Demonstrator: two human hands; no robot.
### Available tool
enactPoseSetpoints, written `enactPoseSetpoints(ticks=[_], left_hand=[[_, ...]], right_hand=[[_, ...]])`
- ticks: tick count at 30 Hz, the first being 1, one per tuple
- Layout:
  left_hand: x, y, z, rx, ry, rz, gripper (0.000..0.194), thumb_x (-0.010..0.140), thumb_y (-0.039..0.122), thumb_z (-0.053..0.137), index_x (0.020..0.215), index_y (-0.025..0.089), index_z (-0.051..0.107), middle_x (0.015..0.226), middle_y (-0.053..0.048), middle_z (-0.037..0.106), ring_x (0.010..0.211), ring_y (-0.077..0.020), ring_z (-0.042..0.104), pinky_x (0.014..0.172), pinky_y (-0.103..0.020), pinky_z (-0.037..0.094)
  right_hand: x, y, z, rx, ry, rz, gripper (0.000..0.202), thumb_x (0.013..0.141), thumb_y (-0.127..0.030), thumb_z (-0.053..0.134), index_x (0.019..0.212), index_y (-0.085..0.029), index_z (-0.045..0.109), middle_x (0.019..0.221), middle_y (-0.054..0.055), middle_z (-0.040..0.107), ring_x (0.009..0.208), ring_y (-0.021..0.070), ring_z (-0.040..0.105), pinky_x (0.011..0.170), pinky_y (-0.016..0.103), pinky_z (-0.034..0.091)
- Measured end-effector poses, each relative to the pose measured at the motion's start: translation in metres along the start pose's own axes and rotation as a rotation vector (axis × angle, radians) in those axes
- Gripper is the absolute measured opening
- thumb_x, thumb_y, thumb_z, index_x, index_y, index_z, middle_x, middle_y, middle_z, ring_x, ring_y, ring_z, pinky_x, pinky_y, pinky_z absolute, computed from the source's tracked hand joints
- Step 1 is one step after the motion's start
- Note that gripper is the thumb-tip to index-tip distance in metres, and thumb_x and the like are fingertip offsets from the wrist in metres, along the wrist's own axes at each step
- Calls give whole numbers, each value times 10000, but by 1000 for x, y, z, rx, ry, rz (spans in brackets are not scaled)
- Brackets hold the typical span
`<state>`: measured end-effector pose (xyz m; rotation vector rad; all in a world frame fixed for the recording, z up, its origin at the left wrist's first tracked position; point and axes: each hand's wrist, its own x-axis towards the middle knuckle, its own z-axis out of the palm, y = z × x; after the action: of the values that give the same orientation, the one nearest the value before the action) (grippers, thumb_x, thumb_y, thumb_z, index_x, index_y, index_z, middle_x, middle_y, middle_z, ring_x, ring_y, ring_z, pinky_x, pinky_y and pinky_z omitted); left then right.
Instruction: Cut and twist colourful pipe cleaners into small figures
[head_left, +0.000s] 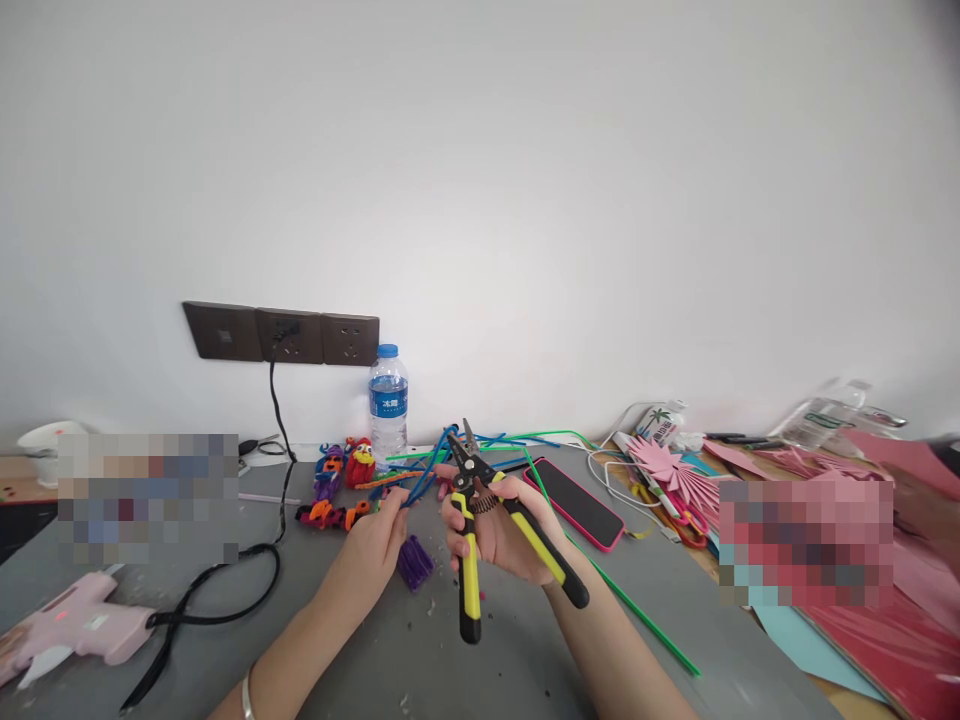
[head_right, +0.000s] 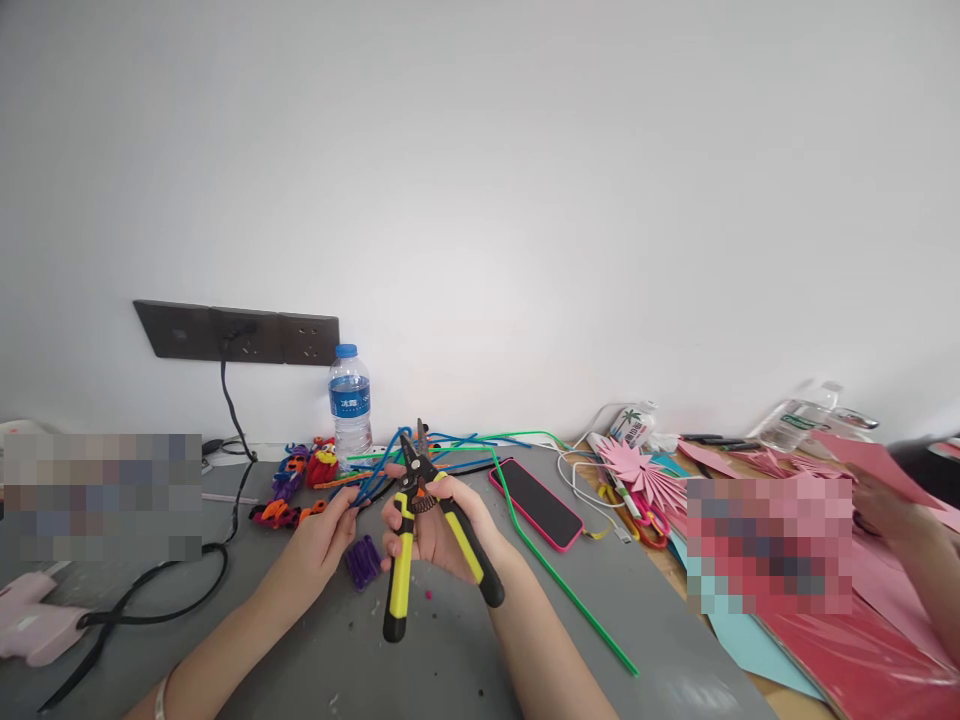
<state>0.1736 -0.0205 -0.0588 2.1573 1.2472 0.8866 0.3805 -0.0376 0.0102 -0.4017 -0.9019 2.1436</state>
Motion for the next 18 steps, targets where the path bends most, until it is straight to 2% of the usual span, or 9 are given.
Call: enactPoseSetpoints(ticks=[3,7,14,18], left_hand=[[0,0,-1,85,-3,12,366,947,295,253,1155,171,527,673,-62,645,624,-229,659,586,-278,450],[1,0,-3,120,11,12,366,935,270,286,1161,176,558,673,-72,676,619,-228,681,578,-263,464],[2,4,-7,117,28,-13,368,944,284,270,1139,170,560,612,-56,652,556,-223,665,531,-250,453],[1,4,-6,101,38,-7,362,945,282,265,1122,157,554,576,-42,626,508,-213,632,519,-251,442]], right_hand=[[1,0,0,-13,72,-29,426,773,-391,520,1151,-199,476,816,40,551,664,184,528,720,423,485],[3,1,-2,-37,67,-46,347,789,-387,541,1070,-192,483,793,29,537,631,164,513,712,406,482],[6,5,-10,-134,111,-32,214,862,-381,546,883,-189,455,735,1,511,591,132,509,659,327,469],[5,6,-10,-164,130,-57,215,858,-367,568,893,-198,439,718,-5,538,570,132,535,612,304,459]])
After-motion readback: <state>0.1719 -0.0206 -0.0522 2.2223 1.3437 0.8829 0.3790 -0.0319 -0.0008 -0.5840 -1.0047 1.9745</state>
